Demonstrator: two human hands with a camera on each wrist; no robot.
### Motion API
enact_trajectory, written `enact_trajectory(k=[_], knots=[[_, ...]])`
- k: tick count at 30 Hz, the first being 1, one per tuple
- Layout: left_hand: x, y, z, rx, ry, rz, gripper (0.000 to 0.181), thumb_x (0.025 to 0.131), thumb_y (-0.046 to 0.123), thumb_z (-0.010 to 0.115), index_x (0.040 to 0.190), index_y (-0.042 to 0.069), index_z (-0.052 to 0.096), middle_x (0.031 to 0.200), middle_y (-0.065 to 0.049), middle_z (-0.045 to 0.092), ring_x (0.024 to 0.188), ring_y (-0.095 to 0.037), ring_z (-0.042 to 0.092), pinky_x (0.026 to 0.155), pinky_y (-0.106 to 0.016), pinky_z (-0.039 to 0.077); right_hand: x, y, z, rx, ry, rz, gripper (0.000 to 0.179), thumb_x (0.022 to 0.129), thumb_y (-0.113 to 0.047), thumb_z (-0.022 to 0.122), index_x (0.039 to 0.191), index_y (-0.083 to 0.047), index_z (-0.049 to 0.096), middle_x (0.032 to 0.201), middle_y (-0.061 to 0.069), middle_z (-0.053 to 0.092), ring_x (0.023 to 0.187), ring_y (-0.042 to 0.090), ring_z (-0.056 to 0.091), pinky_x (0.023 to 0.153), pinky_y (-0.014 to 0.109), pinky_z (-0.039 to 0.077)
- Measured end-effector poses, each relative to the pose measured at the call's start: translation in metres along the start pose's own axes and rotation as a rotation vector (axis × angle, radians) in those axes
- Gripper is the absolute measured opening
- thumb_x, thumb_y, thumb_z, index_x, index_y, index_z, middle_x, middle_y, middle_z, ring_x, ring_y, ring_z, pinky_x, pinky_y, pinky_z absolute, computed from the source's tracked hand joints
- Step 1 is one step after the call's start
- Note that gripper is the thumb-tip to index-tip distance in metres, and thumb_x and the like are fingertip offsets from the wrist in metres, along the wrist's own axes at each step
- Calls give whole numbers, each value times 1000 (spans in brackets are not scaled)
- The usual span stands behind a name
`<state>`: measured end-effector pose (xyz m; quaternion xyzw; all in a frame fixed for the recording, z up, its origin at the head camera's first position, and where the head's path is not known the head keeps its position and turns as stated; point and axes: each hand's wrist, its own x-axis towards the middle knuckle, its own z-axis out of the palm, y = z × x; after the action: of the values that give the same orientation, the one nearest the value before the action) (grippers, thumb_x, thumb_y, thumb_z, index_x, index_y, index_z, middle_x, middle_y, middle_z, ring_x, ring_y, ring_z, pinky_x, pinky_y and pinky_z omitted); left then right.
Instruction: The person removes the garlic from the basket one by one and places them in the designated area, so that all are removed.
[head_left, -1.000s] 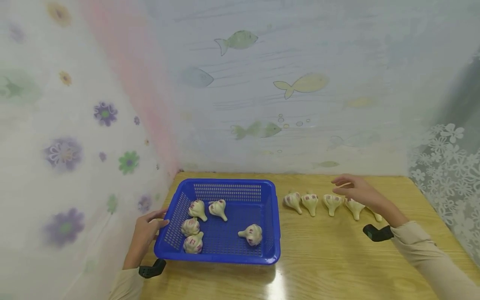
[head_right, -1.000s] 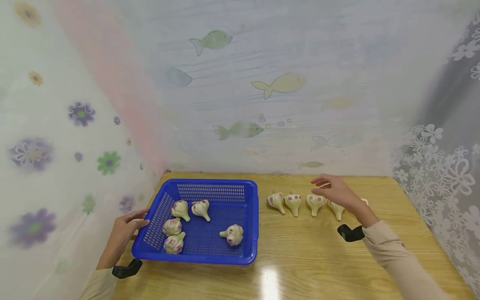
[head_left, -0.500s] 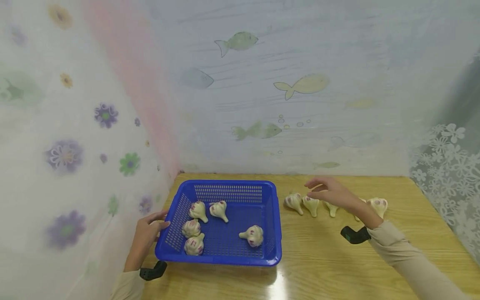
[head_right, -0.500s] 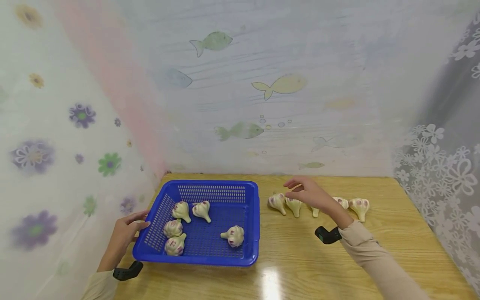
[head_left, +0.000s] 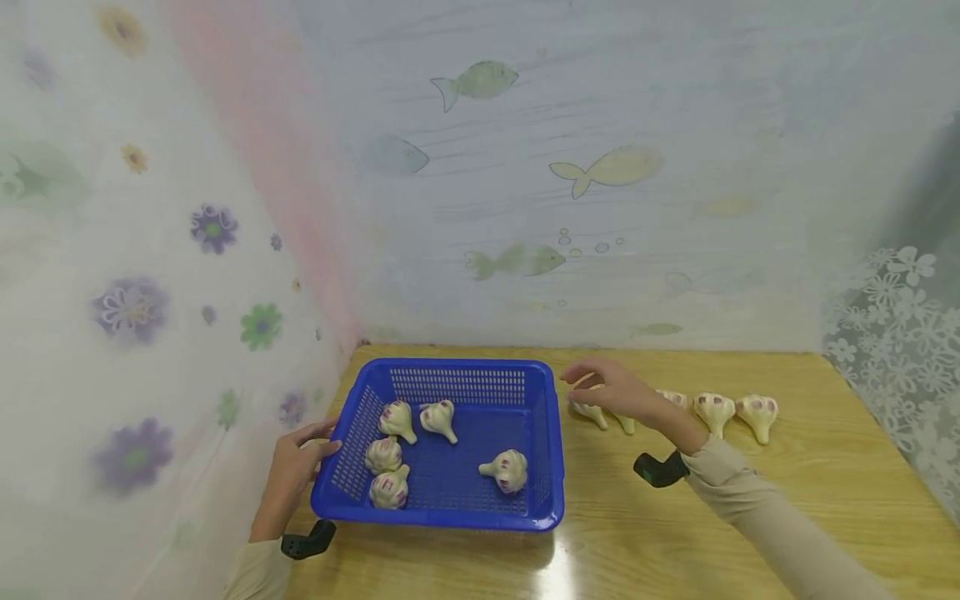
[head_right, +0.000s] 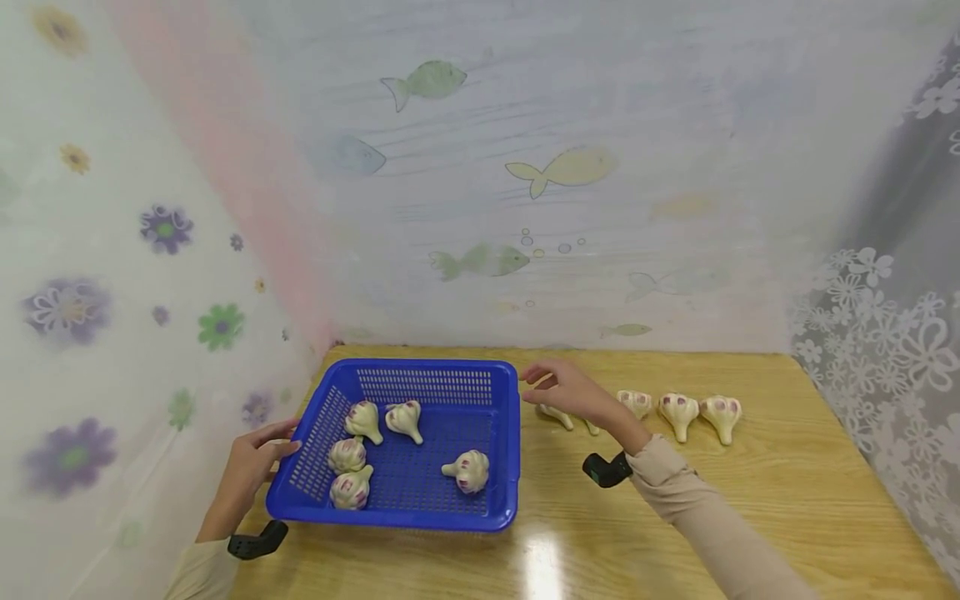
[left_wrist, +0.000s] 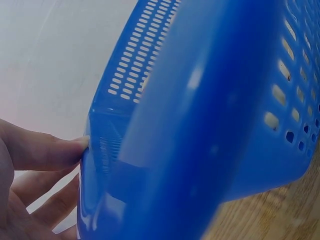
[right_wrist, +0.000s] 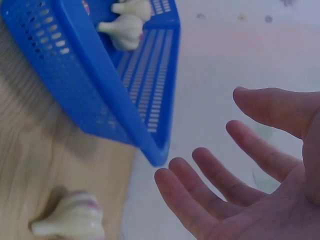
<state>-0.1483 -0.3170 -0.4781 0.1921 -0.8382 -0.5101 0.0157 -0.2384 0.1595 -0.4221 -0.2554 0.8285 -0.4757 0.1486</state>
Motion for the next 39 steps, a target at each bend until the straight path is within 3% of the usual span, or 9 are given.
enact_trajectory(k=[3,10,15,22,27,39], knots=[[0,1,1,-7,-8,3,44,87,12,62,130,5,57,121,-21,56,77,-19,63,62,-33,54,8,-1,10,21,-26,-19,36,91,-18,63,120,1,57,123,21,53,105,31,58,85,40,49],[-1,1,0,-11,-3,0,43,88,13,60,130,6,57,122,-20,55,77,-19,62,61,-32,53,31,-2,32,78,-68,-17,33,89,-21,66,117,-4,59,115,14,57,96,27,61,79,40,51],[0,1,0,-23,-5,5,43,88,13,61,131,5,57,122,-21,55,78,-19,63,61,-32,53,43,-7,46,146,-82,36,34,88,-19,67,118,-5,58,118,21,55,96,25,60,79,47,51],[-1,0,0,-21,3,11,43,88,12,61,131,5,57,122,-21,55,77,-19,62,61,-33,53,60,-14,68,181,-97,91,35,89,-16,66,120,-3,56,122,22,52,104,27,56,78,43,52],[-2,-1,-1,-29,-4,6,44,89,13,60,132,6,56,123,-20,54,79,-20,63,62,-34,54,73,-17,82,213,-109,122,32,88,-14,66,118,-5,57,123,24,51,104,28,55,80,48,51],[-1,-3,0,-13,12,17,44,87,14,62,130,6,58,121,-21,57,78,-19,63,62,-33,54,96,-19,112,203,-113,154,41,85,-12,69,120,3,55,119,24,52,97,28,57,78,51,51]])
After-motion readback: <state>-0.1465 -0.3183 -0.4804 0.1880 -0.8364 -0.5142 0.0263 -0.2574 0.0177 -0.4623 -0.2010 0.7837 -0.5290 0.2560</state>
